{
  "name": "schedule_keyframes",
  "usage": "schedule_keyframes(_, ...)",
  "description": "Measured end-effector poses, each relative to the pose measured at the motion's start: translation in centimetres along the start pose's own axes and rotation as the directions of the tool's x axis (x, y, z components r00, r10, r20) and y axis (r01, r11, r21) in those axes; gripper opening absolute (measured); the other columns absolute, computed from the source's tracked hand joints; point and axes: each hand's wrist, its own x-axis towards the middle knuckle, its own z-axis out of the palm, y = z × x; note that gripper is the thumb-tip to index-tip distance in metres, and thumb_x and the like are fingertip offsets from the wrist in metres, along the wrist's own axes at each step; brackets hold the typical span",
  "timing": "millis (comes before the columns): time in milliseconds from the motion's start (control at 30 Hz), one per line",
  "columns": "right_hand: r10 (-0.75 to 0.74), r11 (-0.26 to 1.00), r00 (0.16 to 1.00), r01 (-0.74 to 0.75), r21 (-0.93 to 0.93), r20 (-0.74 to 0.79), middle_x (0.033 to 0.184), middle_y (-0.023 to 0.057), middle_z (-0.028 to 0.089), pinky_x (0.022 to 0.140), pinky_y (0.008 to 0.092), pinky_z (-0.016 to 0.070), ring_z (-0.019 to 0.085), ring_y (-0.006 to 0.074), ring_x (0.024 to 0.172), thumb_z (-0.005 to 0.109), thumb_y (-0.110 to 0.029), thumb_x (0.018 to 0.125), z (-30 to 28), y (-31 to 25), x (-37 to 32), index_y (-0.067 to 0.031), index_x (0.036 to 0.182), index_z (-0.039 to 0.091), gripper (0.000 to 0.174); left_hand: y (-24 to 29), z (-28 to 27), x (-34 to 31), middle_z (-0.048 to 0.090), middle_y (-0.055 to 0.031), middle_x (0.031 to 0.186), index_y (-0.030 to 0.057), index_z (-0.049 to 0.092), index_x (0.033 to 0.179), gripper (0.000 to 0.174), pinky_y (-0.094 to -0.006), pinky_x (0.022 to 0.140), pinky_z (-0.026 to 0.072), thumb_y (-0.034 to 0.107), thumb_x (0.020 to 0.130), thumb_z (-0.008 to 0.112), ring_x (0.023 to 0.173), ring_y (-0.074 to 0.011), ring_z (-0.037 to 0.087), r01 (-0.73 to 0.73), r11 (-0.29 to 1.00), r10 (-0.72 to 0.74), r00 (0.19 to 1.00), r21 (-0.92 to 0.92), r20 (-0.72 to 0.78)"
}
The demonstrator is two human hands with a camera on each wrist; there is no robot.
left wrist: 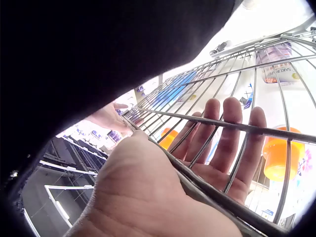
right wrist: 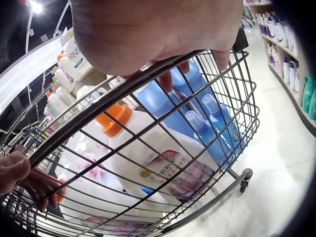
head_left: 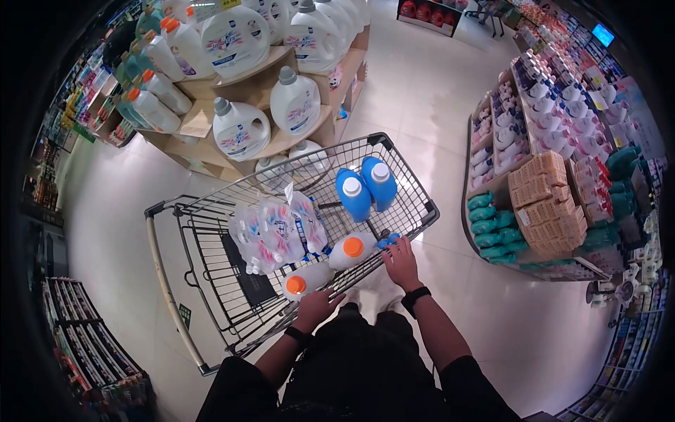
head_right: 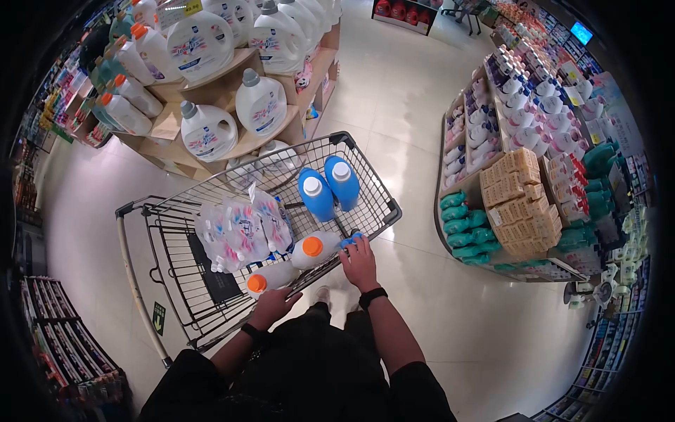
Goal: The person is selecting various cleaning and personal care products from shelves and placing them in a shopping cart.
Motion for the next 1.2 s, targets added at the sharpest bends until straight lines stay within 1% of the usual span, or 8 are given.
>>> schedule_keyframes(200,-0.046,0.999,0.998,0.045,-0.022,-0.032,0.123,0.0208,0.053,0.102,0.0483,0.0378,0.041,0.0430,0.125,0.060,-0.024,0.088,-0.6,2.5,2.8,-0.0035,0.103,0.062,0.026,1.6,0.9,3.4,0.064,-0.0157,0.066,0.0063,0.067,0.083,0.051,-0.0474,0.058,0.0490,0.055,0.091,0.052,0.064,-0.0358,0.064,0.031,0.999,-0.031,0.999,0.032,0.025)
schedule_keyframes(367,-0.046,0.999,0.999,0.046,-0.026,-0.007,0.122,0.0186,0.053,0.093,0.0478,0.0444,0.042,0.0390,0.127,0.062,-0.028,0.086,-2.4,4.8,5.5,-0.0059,0.101,0.062,0.026,4.1,0.6,5.7,0.066,-0.0156,0.075,0.0069,0.064,0.088,0.049,-0.0474,0.060,0.0499,0.054,0.092,0.050,0.073,-0.0360,0.065,0.031,0.999,-0.033,0.998,0.045,0.061)
schedule_keyframes(667,-0.049,0.997,0.998,0.051,-0.066,0.033,0.120,0.0149,0.054,0.097,0.0605,0.0348,0.041,0.0332,0.128,0.059,-0.036,0.087,-5.0,8.9,8.4,-0.0055,0.096,0.060,0.032,7.3,2.7,9.7,0.067,-0.0157,0.077,0.0093,0.065,0.097,0.045,-0.0485,0.062,0.0497,0.051,0.094,0.049,0.072,-0.0371,0.065,0.045,0.996,-0.050,0.997,0.075,0.057)
schedule_keyframes(733,-0.058,0.993,0.997,0.062,-0.101,0.048,0.113,0.0140,0.057,0.096,0.0582,0.0356,0.043,0.0308,0.125,0.059,-0.037,0.086,-5.9,10.1,10.0,-0.0048,0.094,0.061,0.033,9.1,2.4,11.1,0.068,-0.0173,0.080,0.0101,0.065,0.103,0.043,-0.0496,0.063,0.0496,0.049,0.094,0.049,0.075,-0.0389,0.064,0.049,0.998,-0.050,0.998,0.037,0.026)
schedule_keyframes(867,-0.036,0.989,0.993,0.052,-0.138,0.116,0.120,0.0184,0.056,0.096,0.0583,0.0358,0.042,0.0347,0.128,0.056,-0.040,0.088,-5.7,11.0,11.3,-0.0024,0.102,0.063,0.041,9.3,2.9,12.3,0.067,-0.0188,0.077,0.0069,0.064,0.098,0.042,-0.0495,0.065,0.0496,0.047,0.094,0.051,0.077,-0.0396,0.065,0.079,0.997,-0.080,0.996,0.015,0.042)
schedule_keyframes(933,-0.105,0.978,0.994,0.109,-0.178,0.030,0.115,0.0144,0.056,0.091,0.0549,0.0400,0.044,0.0324,0.123,0.057,-0.040,0.087,-6.5,13.1,12.5,-0.0054,0.096,0.061,0.036,10.6,3.5,14.3,0.066,-0.0199,0.076,0.0059,0.065,0.098,0.042,-0.0498,0.065,0.0487,0.046,0.094,0.051,0.076,-0.0411,0.064,0.063,0.998,-0.062,0.997,-0.015,0.046)
schedule_keyframes(1067,-0.013,0.992,0.991,0.030,-0.126,0.130,0.118,0.0156,0.054,0.100,0.0590,0.0348,0.040,0.0339,0.129,0.055,-0.040,0.088,-8.9,14.7,13.9,-0.0044,0.102,0.060,0.039,13.8,4.2,15.9,0.064,-0.0210,0.074,0.0031,0.064,0.086,0.043,-0.0492,0.063,0.0475,0.043,0.095,0.051,0.074,-0.0423,0.063,0.084,0.996,-0.084,0.996,0.012,0.008)
schedule_keyframes(1200,0.002,0.995,0.996,0.007,-0.096,0.092,0.121,0.0151,0.054,0.104,0.0600,0.0306,0.038,0.0311,0.132,0.054,-0.038,0.088,-10.4,16.4,14.7,-0.0046,0.103,0.062,0.037,15.5,5.1,17.5,0.064,-0.0217,0.073,0.0014,0.064,0.085,0.044,-0.0480,0.064,0.0466,0.042,0.095,0.051,0.073,-0.0429,0.062,0.104,0.992,-0.101,0.994,-0.065,0.045)
